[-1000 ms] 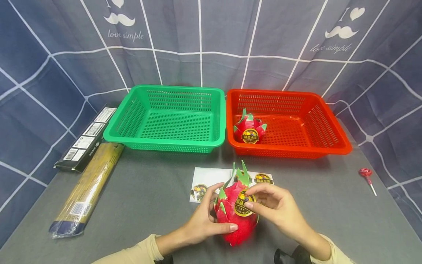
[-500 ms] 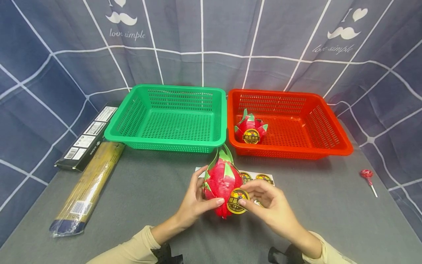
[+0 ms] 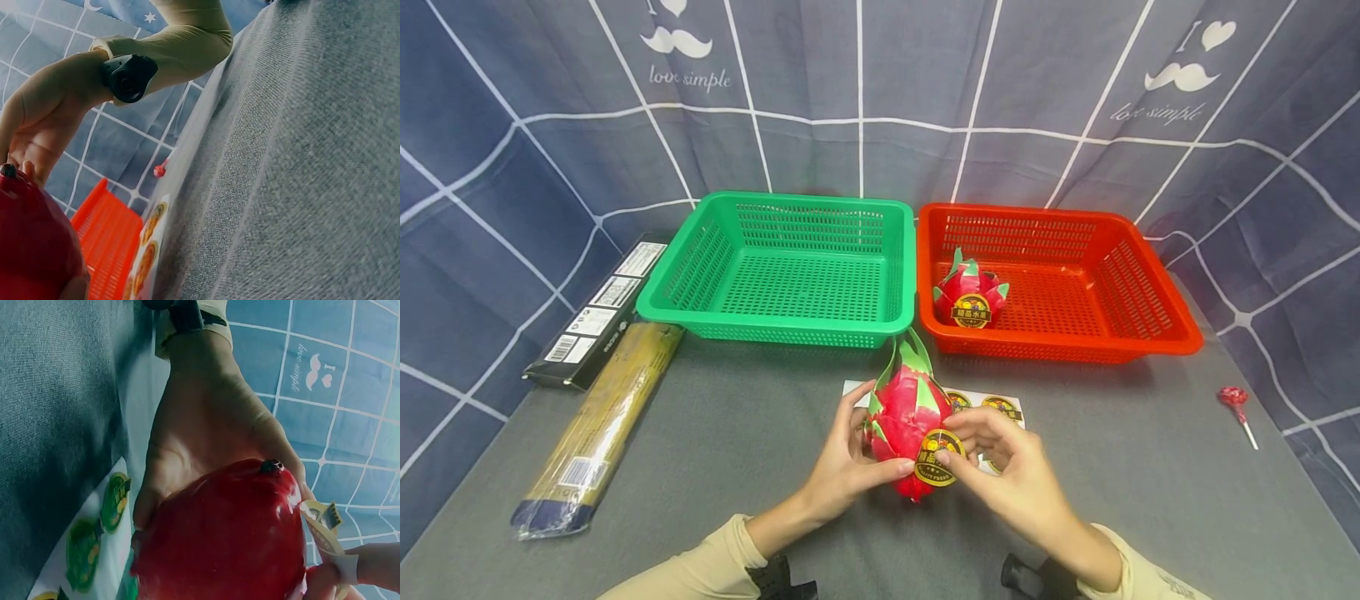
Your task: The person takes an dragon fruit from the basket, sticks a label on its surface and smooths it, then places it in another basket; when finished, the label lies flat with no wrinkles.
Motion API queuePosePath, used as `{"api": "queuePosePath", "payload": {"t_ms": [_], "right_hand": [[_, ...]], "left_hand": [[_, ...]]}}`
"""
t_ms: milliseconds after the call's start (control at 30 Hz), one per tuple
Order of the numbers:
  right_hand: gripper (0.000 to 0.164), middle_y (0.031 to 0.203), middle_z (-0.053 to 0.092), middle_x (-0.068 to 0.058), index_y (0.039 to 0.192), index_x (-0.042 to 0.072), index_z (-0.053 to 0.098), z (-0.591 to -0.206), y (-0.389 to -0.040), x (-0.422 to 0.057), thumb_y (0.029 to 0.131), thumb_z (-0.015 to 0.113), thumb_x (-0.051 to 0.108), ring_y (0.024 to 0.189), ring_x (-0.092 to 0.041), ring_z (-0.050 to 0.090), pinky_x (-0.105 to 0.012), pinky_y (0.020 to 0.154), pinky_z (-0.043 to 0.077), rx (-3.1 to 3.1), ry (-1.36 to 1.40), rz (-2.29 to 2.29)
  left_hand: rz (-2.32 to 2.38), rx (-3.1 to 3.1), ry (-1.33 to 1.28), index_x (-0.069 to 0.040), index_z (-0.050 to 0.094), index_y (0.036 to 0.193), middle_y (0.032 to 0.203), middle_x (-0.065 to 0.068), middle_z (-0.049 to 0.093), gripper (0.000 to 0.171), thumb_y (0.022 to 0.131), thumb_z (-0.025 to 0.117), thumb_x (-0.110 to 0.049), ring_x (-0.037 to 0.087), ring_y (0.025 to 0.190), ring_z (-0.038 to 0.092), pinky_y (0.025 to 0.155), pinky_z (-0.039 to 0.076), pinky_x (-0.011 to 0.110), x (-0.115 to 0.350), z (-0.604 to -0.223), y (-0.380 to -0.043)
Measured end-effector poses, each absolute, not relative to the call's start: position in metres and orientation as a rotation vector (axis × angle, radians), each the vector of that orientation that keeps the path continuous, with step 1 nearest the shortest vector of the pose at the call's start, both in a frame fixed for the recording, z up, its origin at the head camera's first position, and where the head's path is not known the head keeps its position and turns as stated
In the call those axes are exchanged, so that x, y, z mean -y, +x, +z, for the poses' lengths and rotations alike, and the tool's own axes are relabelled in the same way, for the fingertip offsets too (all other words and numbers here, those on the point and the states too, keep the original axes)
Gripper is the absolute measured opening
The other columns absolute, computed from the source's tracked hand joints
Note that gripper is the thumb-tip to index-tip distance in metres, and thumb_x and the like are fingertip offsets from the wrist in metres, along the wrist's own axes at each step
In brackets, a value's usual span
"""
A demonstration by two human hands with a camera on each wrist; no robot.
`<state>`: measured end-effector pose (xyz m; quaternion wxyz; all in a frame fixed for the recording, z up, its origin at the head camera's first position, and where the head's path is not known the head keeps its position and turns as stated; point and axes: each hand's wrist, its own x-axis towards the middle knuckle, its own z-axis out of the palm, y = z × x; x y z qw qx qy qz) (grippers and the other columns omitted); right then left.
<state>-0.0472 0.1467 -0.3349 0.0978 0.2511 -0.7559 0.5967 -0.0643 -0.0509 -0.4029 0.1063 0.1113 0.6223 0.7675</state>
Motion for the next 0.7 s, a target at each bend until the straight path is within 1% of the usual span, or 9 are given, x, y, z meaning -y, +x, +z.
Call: {"api": "queuePosePath", "payload": {"t_ms": [100,200,300,400,533,600,700], "right_hand": [[0.036,0.08,0.065,-0.008,0.101,0.003,0.06,-0.3342,-0.0475,-0.1465,0.068,0.072,-0.009,0.07,-0.004,0.058,-0.019,0.054,0.044,2.242,0.765,1.719],[0.036,0.082,0.067,-0.006,0.101,0.005,0.06,-0.3333,-0.0481,-0.1466,0.068,0.073,-0.005,0.07,-0.003,0.058,-0.018,0.055,0.043,2.28,0.773,1.63],[0.038,0.08,0.067,-0.002,0.101,0.006,0.06,-0.3337,-0.0491,-0.1465,0.067,0.075,-0.002,0.068,-0.002,0.057,-0.016,0.056,0.043,2.304,0.793,1.466],[0.043,0.077,0.064,0.003,0.103,0.009,0.06,-0.3353,-0.0504,-0.1465,0.064,0.078,0.003,0.064,-0.002,0.054,-0.012,0.059,0.041,2.323,0.798,1.298],[0.049,0.075,0.058,0.007,0.108,0.011,0.059,-0.3358,-0.0511,-0.1469,0.064,0.08,0.01,0.062,-0.003,0.051,-0.009,0.06,0.039,2.361,0.785,1.24],[0.051,0.079,0.057,0.007,0.109,0.011,0.058,-0.3359,-0.051,-0.1468,0.064,0.08,0.012,0.063,-0.004,0.051,-0.009,0.06,0.038,2.373,0.771,1.24],[0.056,0.092,0.057,0.002,0.112,0.01,0.056,-0.3382,-0.0506,-0.1463,0.063,0.081,0.014,0.071,-0.006,0.05,-0.011,0.062,0.039,2.378,0.735,1.227]], "left_hand": [[2.263,-1.831,0.32,-0.027,0.019,0.137,0.12,0.01,0.047,0.088,0.07,0.074,-0.009,0.026,0.104,0.054,0.08,0.053,0.037,0.0506,-0.4033,-0.0637],[2.263,-1.829,0.306,-0.027,0.02,0.137,0.12,0.01,0.047,0.087,0.071,0.073,-0.009,0.026,0.105,0.054,0.08,0.052,0.037,0.0504,-0.4038,-0.0636],[2.257,-1.835,0.294,-0.028,0.02,0.137,0.121,0.009,0.047,0.087,0.071,0.073,-0.01,0.027,0.105,0.054,0.08,0.052,0.037,0.0502,-0.4049,-0.064],[2.255,-1.837,0.288,-0.029,0.019,0.137,0.121,0.009,0.047,0.087,0.071,0.073,-0.01,0.027,0.106,0.053,0.079,0.053,0.037,0.0501,-0.4067,-0.0648],[2.264,-1.826,0.294,-0.029,0.019,0.137,0.121,0.009,0.047,0.087,0.071,0.073,-0.008,0.027,0.106,0.053,0.079,0.053,0.037,0.0501,-0.4086,-0.0653],[2.269,-1.821,0.303,-0.029,0.019,0.137,0.121,0.01,0.046,0.088,0.072,0.073,-0.008,0.027,0.105,0.053,0.079,0.053,0.038,0.0502,-0.4091,-0.0651],[2.272,-1.821,0.308,-0.028,0.018,0.138,0.121,0.011,0.046,0.088,0.072,0.073,-0.008,0.027,0.105,0.053,0.079,0.053,0.038,0.0503,-0.4095,-0.0652]]}}
